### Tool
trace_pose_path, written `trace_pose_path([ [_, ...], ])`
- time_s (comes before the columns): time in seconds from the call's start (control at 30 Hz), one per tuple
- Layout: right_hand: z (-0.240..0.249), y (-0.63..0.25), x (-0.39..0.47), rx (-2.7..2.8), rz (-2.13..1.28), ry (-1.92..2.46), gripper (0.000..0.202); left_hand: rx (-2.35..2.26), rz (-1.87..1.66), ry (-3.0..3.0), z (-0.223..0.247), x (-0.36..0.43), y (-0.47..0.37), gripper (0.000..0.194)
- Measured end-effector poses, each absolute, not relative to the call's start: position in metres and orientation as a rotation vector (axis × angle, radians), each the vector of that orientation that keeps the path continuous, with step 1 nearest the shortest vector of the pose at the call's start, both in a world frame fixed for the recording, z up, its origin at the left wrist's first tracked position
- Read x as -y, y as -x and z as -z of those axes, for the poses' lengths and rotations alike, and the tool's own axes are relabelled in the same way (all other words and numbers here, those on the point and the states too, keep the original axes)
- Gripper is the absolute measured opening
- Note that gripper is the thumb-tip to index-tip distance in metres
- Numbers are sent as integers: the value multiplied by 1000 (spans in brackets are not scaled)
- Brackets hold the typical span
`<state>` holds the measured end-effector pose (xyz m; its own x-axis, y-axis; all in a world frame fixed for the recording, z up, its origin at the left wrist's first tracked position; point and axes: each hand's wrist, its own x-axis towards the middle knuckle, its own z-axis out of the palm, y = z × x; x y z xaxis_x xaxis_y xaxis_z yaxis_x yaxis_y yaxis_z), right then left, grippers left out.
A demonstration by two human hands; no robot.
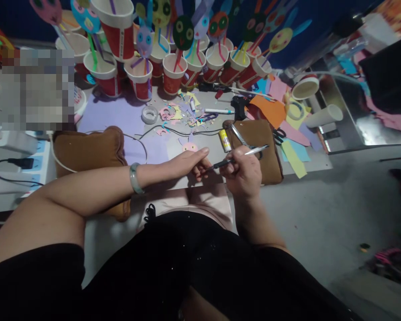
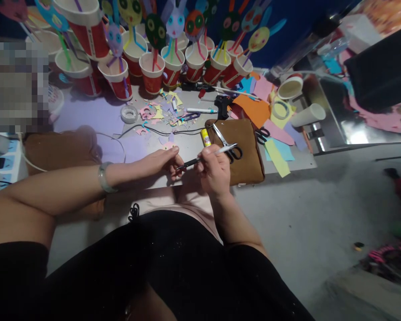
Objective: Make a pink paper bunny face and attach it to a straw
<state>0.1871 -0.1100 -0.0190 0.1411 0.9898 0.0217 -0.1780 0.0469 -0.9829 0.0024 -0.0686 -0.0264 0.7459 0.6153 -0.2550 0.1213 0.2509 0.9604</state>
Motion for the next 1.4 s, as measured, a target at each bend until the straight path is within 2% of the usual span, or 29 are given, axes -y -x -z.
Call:
trace_pose_path([
  [0.07,22,-194,102,1023,-1022,1093,35,-781,-420,-1605,27,71,0,62],
  [0.13,26,-199,93,1058,-882,1074,32,-810,-422,-2085,27,76,3,45],
  [0.2,33,-201,84,1104,-817,1074,33,-784,-304,-2524,27,84,4,34],
  [0.27,41,-200,78,1163,-843,1104,32,-837,-156,-2766,28,93,3,35],
  [0.37,56,-197,72,1244,-898,1200,24,-957,10,-2937,31,102,2,54],
  [0.47,66,-196,70,1309,-845,1288,20,-994,129,-2979,35,106,2,69],
  [0.63,77,-195,72,1435,-766,1236,20,-948,149,-2988,39,109,3,79],
  [0.83,81,-190,74,1459,-874,1220,20,-923,141,-2972,40,108,3,83],
  [1.0,80,-193,74,1433,-839,1296,15,-925,169,-2902,37,107,3,83],
  [1.2,88,-194,73,1411,-760,1301,21,-893,180,-2878,34,114,2,77],
  [1.4,88,-192,70,1380,-700,1289,24,-1046,241,-2740,34,119,-1,85],
])
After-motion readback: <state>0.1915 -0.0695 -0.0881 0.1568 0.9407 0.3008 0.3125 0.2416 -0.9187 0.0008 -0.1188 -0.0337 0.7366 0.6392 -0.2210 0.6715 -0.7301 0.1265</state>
